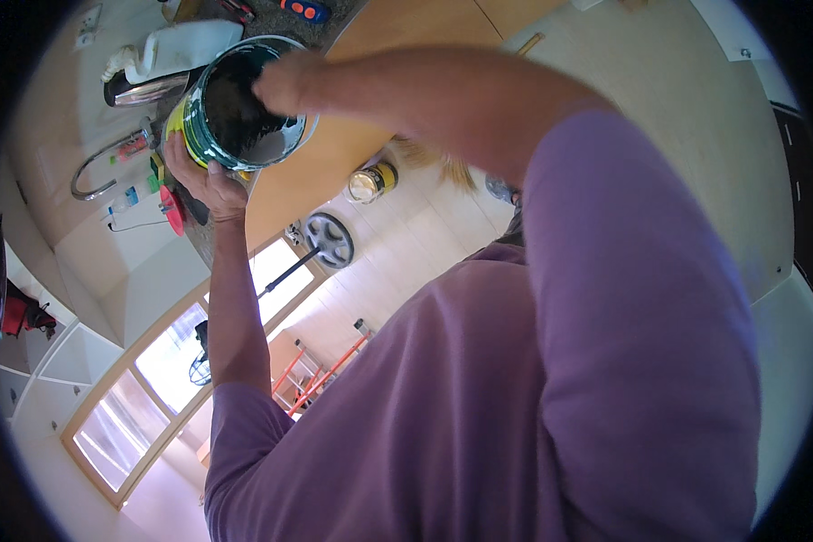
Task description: The person opens a paint can and uses a putty knife to scrape and mix the contents. They then pour the paint into a smaller container and continue mixing with the putty knife. The person moves between a white shelf and a countertop while handling the paint and tools.
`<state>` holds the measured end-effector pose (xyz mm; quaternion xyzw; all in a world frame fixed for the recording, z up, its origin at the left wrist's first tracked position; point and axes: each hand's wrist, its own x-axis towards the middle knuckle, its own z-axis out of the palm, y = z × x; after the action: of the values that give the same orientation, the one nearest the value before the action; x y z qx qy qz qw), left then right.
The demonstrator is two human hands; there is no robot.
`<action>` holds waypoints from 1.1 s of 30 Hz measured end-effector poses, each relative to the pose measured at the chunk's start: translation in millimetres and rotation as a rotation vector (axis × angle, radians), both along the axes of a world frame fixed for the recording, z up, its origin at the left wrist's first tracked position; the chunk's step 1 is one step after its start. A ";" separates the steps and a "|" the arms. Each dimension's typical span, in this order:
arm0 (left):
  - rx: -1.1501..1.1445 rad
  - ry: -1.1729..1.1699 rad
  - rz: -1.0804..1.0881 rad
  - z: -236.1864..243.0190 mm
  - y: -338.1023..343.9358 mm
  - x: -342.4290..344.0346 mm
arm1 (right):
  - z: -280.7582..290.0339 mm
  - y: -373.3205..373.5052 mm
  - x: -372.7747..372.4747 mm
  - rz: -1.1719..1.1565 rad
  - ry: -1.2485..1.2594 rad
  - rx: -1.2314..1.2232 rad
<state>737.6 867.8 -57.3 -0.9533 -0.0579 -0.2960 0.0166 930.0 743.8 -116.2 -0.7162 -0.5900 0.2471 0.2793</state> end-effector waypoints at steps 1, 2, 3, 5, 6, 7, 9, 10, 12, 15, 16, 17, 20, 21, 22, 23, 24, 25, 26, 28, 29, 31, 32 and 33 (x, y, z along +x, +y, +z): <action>-0.007 -0.011 -0.010 0.1 -0.1 0.5 | -5.4 -0.4 -16.2 0.005 0.067 -0.040; -0.016 -0.019 -0.028 -1.1 2.4 1.4 | -18.5 -1.6 -28.8 0.055 0.052 0.115; -0.027 -0.018 -0.029 -0.7 3.1 -5.1 | -22.7 -6.8 -28.4 0.038 0.047 0.147; -0.072 -0.012 -0.003 3.7 -0.3 -8.7 | -30.9 -22.0 -21.1 0.004 0.029 0.218; -0.091 -0.020 0.014 7.5 -2.1 -8.7 | -31.0 -32.1 -16.4 -0.021 -0.013 0.214; -0.125 0.033 0.048 16.8 -4.2 -3.3 | -33.2 -45.5 -12.1 -0.050 -0.056 0.204; -0.197 0.142 0.114 46.8 -6.4 12.8 | -36.3 -64.2 -7.8 -0.125 -0.094 0.207; -0.208 0.096 0.059 54.9 -6.7 23.6 | -38.9 -71.6 -10.3 -0.169 -0.083 0.219; -0.220 0.229 -0.058 73.7 -21.2 60.2 | -41.4 -78.2 -11.0 -0.232 -0.068 0.217; -0.184 0.401 -0.082 73.8 -29.2 74.4 | -39.0 -78.5 -11.0 -0.243 -0.062 0.210; -0.161 0.451 -0.070 74.2 -29.3 76.3 | -42.4 -76.5 -9.8 -0.248 -0.074 0.227; -0.115 0.379 -0.074 71.1 -29.7 68.9 | -44.6 -74.5 -8.8 -0.253 -0.085 0.243; 0.001 0.185 -0.077 39.7 -30.5 26.5 | -45.5 -69.2 -4.9 -0.276 -0.135 0.333; 0.029 0.131 -0.064 28.7 -33.2 14.4 | -39.8 -66.4 -1.0 -0.258 -0.130 0.299; 0.057 0.079 -0.049 17.9 -35.6 3.1 | -31.7 -62.6 3.9 -0.239 -0.123 0.266; 0.085 0.028 -0.033 9.0 -36.3 -6.2 | -25.8 -59.9 7.4 -0.219 -0.117 0.232; 0.100 0.053 -0.029 5.0 -36.0 -11.1 | -24.9 -57.7 9.2 -0.216 -0.132 0.262; 0.073 0.038 -0.052 3.2 -32.3 -13.5 | -24.6 -57.0 11.5 -0.212 -0.146 0.292; 0.047 0.022 -0.076 1.3 -27.8 -14.0 | -24.1 -55.8 13.9 -0.208 -0.160 0.323; 0.039 0.027 -0.117 4.9 -22.7 -13.6 | -24.3 -50.7 16.0 -0.204 -0.197 0.327; 0.024 0.052 -0.119 9.6 -18.8 -13.1 | -24.3 -48.0 17.1 -0.203 -0.215 0.329; -0.019 0.094 -0.138 22.7 -11.7 0.5 | -17.3 -44.6 25.2 -0.211 -0.290 0.319; -0.086 0.116 -0.127 34.2 -4.5 8.0 | -12.5 -42.8 29.0 -0.216 -0.318 0.302; -0.134 0.147 -0.082 47.4 2.7 19.1 | -6.2 -42.5 35.2 -0.223 -0.350 0.281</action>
<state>756.7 870.4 -9.8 -0.9730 -0.0371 -0.2212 -0.0549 965.2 701.3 -122.4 -0.7629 -0.5751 0.0028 0.2952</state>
